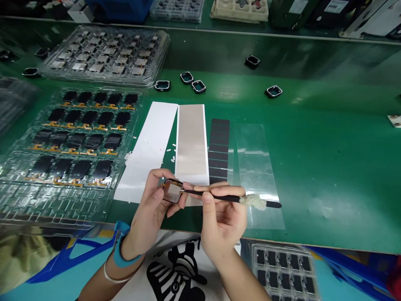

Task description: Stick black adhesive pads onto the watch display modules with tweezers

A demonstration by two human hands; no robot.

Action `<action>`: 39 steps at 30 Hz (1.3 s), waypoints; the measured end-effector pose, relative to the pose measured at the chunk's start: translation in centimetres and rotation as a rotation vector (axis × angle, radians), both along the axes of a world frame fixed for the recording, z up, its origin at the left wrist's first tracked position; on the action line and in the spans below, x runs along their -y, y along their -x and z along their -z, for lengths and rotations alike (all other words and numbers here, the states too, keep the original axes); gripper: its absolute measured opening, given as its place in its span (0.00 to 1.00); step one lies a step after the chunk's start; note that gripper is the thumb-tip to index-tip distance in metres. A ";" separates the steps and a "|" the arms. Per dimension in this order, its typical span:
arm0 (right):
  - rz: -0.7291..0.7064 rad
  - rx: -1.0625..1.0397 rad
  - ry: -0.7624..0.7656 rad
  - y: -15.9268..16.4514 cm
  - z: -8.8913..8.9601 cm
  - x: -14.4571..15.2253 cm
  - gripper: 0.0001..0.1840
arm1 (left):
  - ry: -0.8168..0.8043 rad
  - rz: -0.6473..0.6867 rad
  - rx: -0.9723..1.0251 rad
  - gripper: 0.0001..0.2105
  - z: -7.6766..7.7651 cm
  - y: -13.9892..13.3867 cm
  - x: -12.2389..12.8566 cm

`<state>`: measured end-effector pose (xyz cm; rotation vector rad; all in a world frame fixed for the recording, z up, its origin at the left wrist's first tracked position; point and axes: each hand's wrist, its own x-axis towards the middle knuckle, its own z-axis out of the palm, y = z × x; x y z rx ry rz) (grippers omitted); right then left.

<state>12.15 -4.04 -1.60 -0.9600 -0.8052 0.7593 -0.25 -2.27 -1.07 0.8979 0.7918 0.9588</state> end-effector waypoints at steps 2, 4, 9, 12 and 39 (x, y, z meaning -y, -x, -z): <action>-0.003 0.009 0.000 0.0 0.0 0.0 0.10 | -0.010 -0.006 -0.002 0.07 0.0 0.0 0.0; -0.003 0.018 0.006 0.1 0.0 0.0 0.10 | -0.013 -0.013 -0.006 0.05 0.0 -0.1 0.1; 0.017 0.036 0.027 0.1 0.0 -0.1 0.09 | -0.023 -0.039 -0.008 0.05 -0.1 -0.5 0.1; 0.019 0.038 0.034 0.2 0.0 -0.1 0.09 | -0.031 -0.044 -0.017 0.05 -0.1 -0.5 0.1; 0.109 0.146 -0.071 -0.2 -0.5 0.0 0.10 | -0.089 -0.034 -0.120 0.04 -0.1 -0.6 0.1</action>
